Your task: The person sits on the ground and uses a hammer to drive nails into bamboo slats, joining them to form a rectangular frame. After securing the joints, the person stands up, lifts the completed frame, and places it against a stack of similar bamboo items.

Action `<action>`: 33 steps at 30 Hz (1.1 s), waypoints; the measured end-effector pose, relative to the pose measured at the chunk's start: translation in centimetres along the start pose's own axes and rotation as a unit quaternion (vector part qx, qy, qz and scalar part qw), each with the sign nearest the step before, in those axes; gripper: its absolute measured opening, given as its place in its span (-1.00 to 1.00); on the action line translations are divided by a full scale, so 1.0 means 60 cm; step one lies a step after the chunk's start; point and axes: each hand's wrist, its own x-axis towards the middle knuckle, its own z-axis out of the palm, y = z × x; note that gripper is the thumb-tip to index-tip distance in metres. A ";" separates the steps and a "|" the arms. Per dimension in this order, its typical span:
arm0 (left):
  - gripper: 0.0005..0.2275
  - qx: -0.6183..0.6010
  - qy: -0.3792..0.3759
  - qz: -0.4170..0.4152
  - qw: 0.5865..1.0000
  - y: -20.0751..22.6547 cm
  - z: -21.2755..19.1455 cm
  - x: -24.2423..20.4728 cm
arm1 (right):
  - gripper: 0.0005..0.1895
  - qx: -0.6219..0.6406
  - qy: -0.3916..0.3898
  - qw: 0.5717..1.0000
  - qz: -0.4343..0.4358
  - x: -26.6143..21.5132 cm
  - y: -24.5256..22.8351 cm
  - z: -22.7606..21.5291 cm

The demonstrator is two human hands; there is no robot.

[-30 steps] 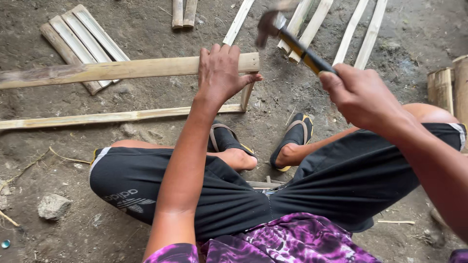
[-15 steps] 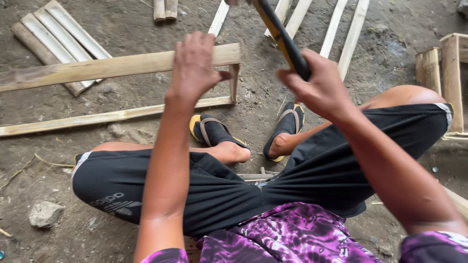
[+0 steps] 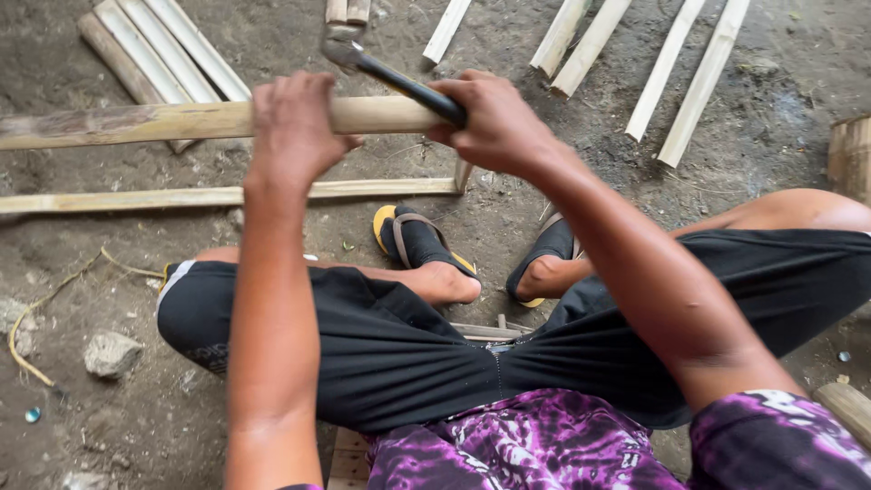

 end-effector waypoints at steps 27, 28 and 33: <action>-0.70 -0.095 0.036 0.160 0.982 0.332 0.026 0.075 | -0.58 -0.205 0.010 0.966 0.159 -0.153 0.143 -0.211; -0.55 -0.103 0.075 0.208 0.970 0.308 0.021 0.064 | -0.57 -0.209 -0.008 0.958 0.196 -0.157 0.160 -0.221; -0.39 0.006 0.065 0.183 0.981 0.070 0.001 0.016 | -0.59 -0.117 0.013 0.957 0.266 -0.176 0.250 -0.287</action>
